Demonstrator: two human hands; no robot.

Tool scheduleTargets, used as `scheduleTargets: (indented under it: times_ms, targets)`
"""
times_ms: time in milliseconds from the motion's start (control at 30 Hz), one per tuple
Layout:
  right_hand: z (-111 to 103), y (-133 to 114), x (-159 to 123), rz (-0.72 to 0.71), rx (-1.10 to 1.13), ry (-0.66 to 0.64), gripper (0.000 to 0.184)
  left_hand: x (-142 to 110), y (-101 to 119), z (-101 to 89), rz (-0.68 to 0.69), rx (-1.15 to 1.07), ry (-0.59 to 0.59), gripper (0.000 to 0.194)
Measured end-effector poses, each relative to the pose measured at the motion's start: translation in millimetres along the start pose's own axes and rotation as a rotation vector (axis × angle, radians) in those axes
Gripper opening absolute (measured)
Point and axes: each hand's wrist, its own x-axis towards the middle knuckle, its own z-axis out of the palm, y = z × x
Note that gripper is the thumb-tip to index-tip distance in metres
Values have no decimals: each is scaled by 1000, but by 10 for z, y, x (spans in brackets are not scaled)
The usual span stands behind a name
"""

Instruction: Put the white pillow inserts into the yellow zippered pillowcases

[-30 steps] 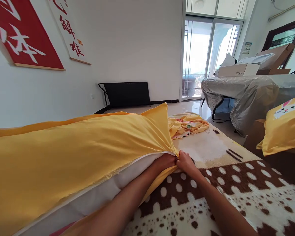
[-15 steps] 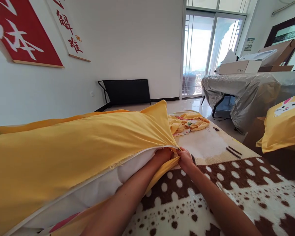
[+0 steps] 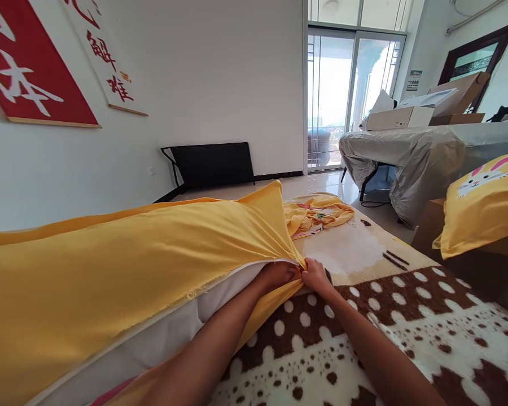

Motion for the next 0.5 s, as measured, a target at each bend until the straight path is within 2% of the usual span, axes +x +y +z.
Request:
scheduleTargets:
  times_ms: [100, 200, 267, 400, 500]
  targets:
    - [1, 6, 16, 10, 6, -6, 16, 61, -27, 7, 50, -46, -64, 30]
    - [17, 23, 15, 32, 81, 2, 14, 75, -30, 17, 91, -65, -75, 33]
    - [39, 30, 4, 36, 179, 19, 12, 67, -20, 15, 103, -56, -67, 30]
    - [103, -15, -37, 45, 435, 41, 14, 32, 20, -23, 103, -22, -31, 11]
    - [137, -94, -73, 51, 604, 6, 14, 1, 64, -63, 131, -9, 4, 15]
